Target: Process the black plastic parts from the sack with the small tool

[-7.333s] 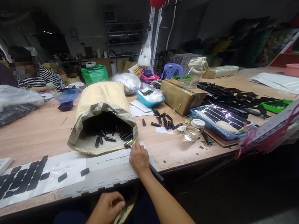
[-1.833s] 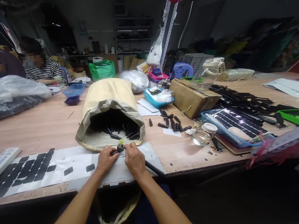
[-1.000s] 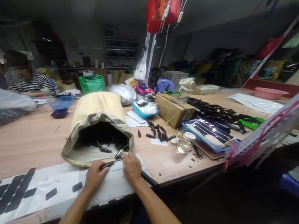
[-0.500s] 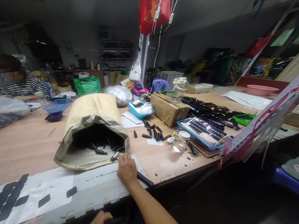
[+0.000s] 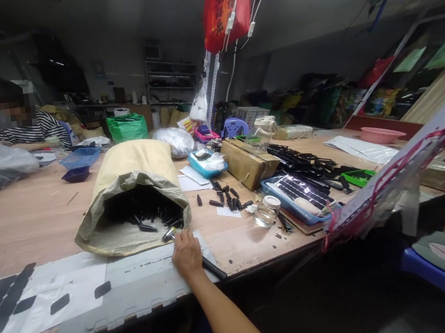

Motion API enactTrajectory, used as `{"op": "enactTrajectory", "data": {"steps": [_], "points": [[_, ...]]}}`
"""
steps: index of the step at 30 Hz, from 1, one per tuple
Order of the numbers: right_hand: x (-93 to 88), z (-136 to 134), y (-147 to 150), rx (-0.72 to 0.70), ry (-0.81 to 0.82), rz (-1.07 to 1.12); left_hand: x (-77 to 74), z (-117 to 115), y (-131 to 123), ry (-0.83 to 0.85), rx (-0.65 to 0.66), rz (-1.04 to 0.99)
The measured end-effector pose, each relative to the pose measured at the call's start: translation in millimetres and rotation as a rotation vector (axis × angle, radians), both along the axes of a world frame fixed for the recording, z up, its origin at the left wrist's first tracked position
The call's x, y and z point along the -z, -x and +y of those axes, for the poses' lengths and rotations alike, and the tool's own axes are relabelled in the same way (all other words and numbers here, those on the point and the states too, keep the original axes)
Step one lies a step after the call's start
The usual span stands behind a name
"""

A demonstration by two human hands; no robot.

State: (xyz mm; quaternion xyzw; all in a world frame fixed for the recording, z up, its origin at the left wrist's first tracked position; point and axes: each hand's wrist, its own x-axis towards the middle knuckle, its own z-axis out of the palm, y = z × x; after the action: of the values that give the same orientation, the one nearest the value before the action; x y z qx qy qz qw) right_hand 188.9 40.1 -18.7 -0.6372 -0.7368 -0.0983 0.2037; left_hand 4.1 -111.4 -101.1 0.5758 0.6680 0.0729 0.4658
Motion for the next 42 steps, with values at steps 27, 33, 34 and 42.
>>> {"op": "enactTrajectory", "data": {"steps": [27,33,34,42], "points": [[-3.5,-1,-1,-0.010,0.053,0.025,-125.2,176,17,-0.823,0.083,0.304],[-8.8,-6,0,0.019,0.060,0.031,-102.1,132,12,-0.819,-0.036,0.131],[-9.2,-6,0,0.032,0.061,0.035,-99.5,130,12,-0.832,-0.039,0.118],[-20.8,-5,-5,0.158,0.154,0.132,-103.2,131,16,-0.822,-0.076,0.042]]}}
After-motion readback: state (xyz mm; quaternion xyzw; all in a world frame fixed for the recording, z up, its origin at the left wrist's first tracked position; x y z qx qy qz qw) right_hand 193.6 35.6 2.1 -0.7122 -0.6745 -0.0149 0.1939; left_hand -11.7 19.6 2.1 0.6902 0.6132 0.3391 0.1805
